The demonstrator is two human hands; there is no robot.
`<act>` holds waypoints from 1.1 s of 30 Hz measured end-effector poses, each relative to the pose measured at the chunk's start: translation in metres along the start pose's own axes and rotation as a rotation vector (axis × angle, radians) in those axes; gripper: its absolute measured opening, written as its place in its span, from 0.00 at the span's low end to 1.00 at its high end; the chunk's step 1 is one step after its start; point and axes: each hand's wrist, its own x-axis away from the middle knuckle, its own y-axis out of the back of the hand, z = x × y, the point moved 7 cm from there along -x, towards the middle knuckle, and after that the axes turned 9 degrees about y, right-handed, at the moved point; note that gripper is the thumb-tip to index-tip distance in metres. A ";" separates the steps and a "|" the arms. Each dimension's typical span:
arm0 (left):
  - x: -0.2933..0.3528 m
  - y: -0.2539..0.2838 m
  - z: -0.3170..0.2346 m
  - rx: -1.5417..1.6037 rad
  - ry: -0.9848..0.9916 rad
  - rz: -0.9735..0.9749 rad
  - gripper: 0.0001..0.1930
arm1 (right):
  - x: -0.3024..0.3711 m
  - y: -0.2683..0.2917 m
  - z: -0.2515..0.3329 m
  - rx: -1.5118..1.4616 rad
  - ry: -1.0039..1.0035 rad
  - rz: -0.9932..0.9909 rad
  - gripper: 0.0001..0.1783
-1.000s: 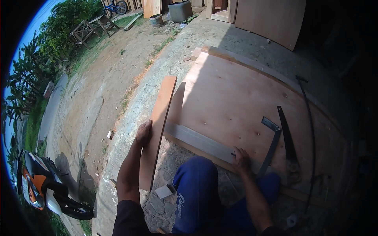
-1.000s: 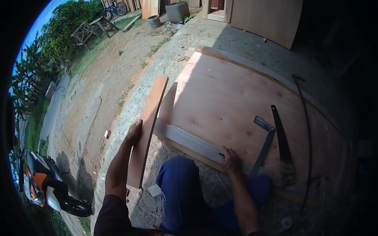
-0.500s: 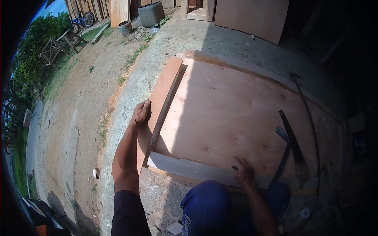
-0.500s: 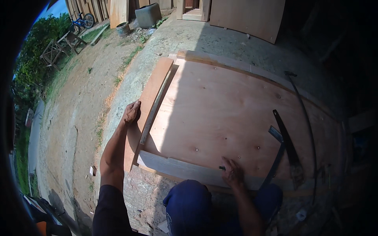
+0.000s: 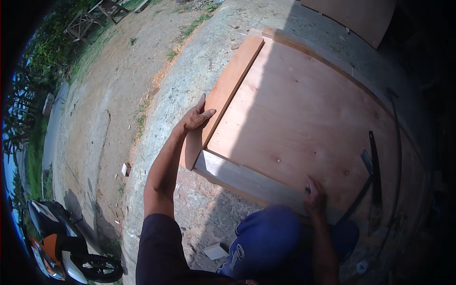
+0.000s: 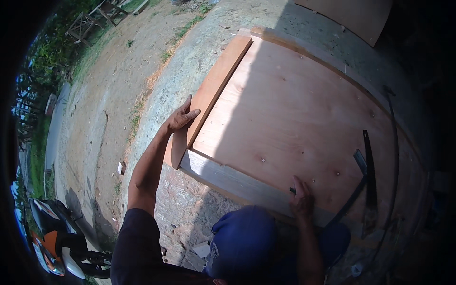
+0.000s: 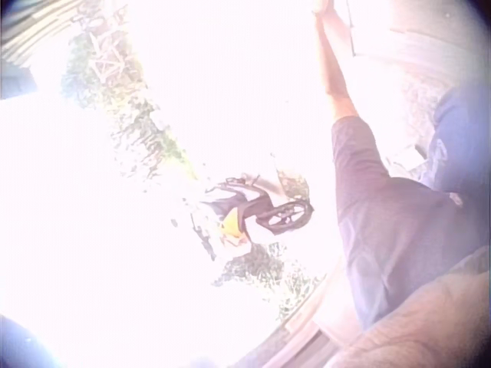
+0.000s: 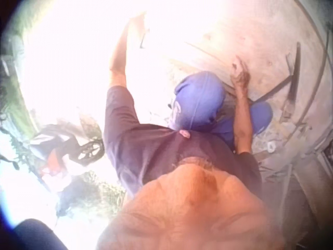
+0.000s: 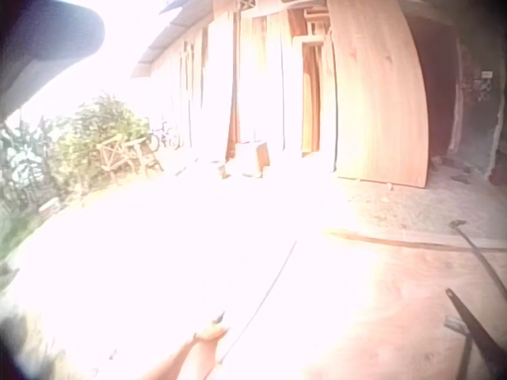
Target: The person sits on the floor and uses a hammer to drive nails into a wooden frame. They then use a square ruler and pencil to mark measurements on a piece of wood before sawing it with a hand saw.
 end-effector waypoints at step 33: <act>0.099 -0.003 0.014 -0.330 0.269 -0.405 0.34 | 0.002 0.009 0.000 0.017 0.029 0.002 0.24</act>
